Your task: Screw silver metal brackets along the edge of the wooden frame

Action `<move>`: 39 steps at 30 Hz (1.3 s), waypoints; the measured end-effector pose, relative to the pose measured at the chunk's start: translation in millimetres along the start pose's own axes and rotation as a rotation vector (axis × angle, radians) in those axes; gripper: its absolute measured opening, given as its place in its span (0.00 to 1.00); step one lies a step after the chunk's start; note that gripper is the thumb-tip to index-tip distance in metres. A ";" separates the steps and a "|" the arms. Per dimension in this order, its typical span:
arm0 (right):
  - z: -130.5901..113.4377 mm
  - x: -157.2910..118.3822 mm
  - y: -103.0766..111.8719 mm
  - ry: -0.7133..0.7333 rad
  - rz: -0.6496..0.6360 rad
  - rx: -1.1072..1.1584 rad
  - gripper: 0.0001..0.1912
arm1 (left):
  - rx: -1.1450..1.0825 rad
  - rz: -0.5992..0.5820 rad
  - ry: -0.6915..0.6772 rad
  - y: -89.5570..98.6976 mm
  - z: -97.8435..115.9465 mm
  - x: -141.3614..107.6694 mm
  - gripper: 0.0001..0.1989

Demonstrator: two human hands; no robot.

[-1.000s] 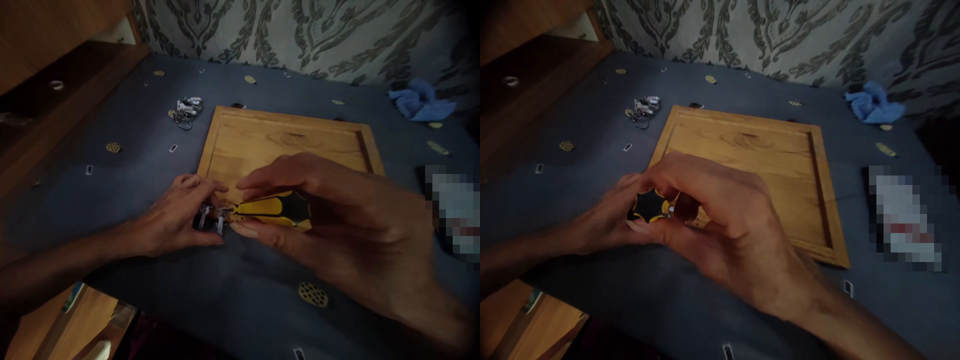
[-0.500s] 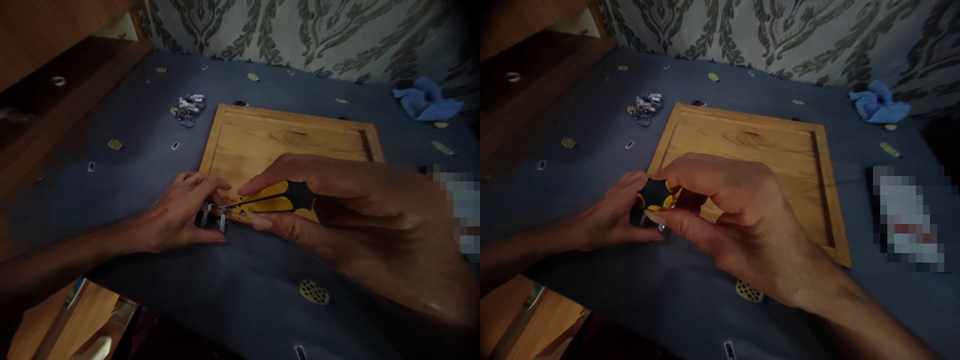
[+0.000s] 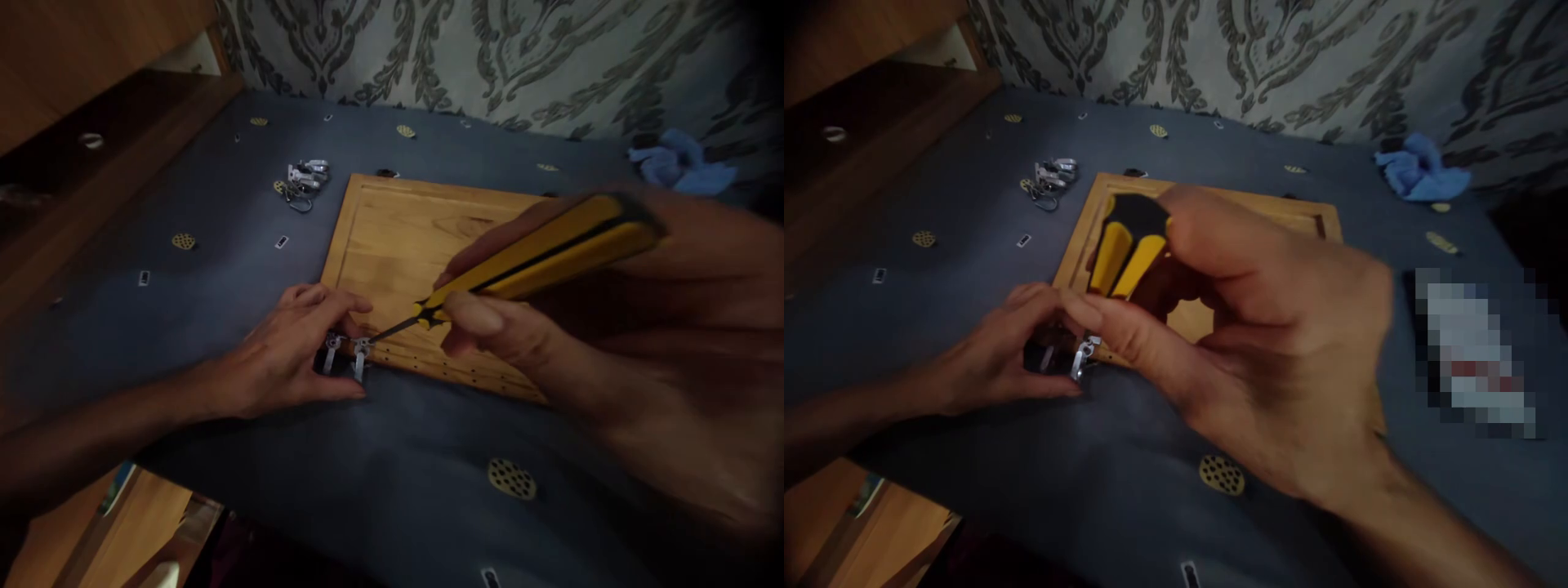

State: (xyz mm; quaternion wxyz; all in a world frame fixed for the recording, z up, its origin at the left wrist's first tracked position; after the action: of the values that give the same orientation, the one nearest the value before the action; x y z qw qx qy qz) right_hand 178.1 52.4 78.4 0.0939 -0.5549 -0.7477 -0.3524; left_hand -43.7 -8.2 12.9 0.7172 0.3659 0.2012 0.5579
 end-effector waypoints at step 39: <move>5.9 1.9 -11.5 -0.015 -0.354 0.190 0.09 | 0.049 0.040 -0.052 -3.1 -1.5 -1.4 0.30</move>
State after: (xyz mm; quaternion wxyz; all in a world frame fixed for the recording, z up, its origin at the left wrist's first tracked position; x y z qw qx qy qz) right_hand 168.6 55.9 70.2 0.0766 -0.4060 -0.8642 -0.2872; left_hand -43.1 -9.4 9.4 0.7018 0.4016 0.1888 0.5572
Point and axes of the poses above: each hand's wrist, its own x-axis towards the middle knuckle, its own y-axis out of the back of the hand, z = x × y, the point moved 2 cm from there along x, towards the middle knuckle, and after that the axes turned 5 degrees about z, right-handed, at the moved point
